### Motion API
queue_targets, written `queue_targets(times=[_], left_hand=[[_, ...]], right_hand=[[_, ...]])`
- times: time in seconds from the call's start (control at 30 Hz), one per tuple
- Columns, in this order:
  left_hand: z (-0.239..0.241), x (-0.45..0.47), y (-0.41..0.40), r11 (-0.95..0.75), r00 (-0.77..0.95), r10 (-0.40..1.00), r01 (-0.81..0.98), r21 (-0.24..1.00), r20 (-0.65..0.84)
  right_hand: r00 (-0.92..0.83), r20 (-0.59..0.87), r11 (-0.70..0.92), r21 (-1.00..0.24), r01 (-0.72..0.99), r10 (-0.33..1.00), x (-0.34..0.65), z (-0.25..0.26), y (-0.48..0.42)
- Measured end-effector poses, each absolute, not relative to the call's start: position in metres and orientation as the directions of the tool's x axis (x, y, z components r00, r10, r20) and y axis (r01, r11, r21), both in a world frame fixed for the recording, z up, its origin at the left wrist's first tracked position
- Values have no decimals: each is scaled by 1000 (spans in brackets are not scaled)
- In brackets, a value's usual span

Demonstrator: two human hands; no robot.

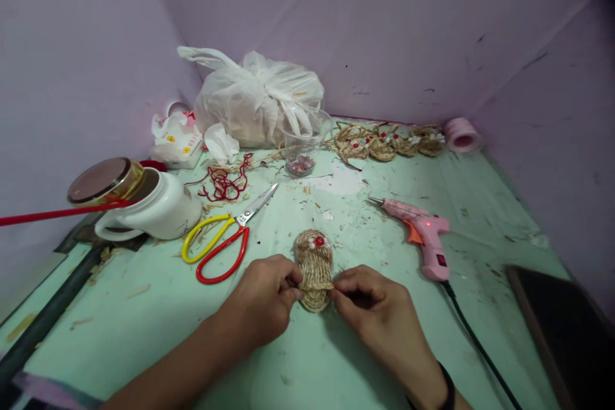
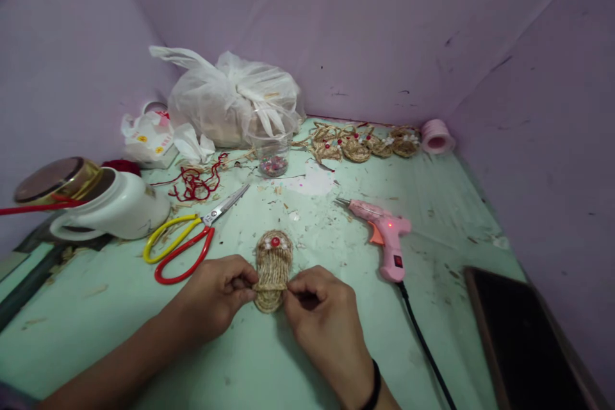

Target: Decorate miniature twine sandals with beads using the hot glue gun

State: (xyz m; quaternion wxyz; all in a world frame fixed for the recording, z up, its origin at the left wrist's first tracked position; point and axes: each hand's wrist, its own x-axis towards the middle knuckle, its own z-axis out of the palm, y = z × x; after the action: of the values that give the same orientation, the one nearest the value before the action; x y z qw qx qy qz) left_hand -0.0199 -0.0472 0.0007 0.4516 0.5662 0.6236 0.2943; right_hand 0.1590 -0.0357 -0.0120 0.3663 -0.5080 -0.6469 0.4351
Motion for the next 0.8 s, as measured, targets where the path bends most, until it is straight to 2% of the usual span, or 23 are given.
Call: queue_targets(times=[0.07,0.23,0.43,0.67,0.8], left_hand=[[2,-20,-46,211,57,963,451,867,-264],[4,-19,-43,176,43,970,547,818,-237],[2,-22,-46,191,123,948,520,832,-294],[-1,-25,-44,240,164,930,411,879,-330],[-5,-25,-43,233,162,924,482,844,-347]], right_hand=[[-229,16,92,-942,324,973,159,-12,-35],[-287,56,159,-924,348,956,160,-8,-35],[-272,-220,-62,-869,491,937,169,-6,-36],[-291,-266,-130,-901,414,919,170,-12,-35],[-272,-304,-165,-885,435,913,170,-11,-34]])
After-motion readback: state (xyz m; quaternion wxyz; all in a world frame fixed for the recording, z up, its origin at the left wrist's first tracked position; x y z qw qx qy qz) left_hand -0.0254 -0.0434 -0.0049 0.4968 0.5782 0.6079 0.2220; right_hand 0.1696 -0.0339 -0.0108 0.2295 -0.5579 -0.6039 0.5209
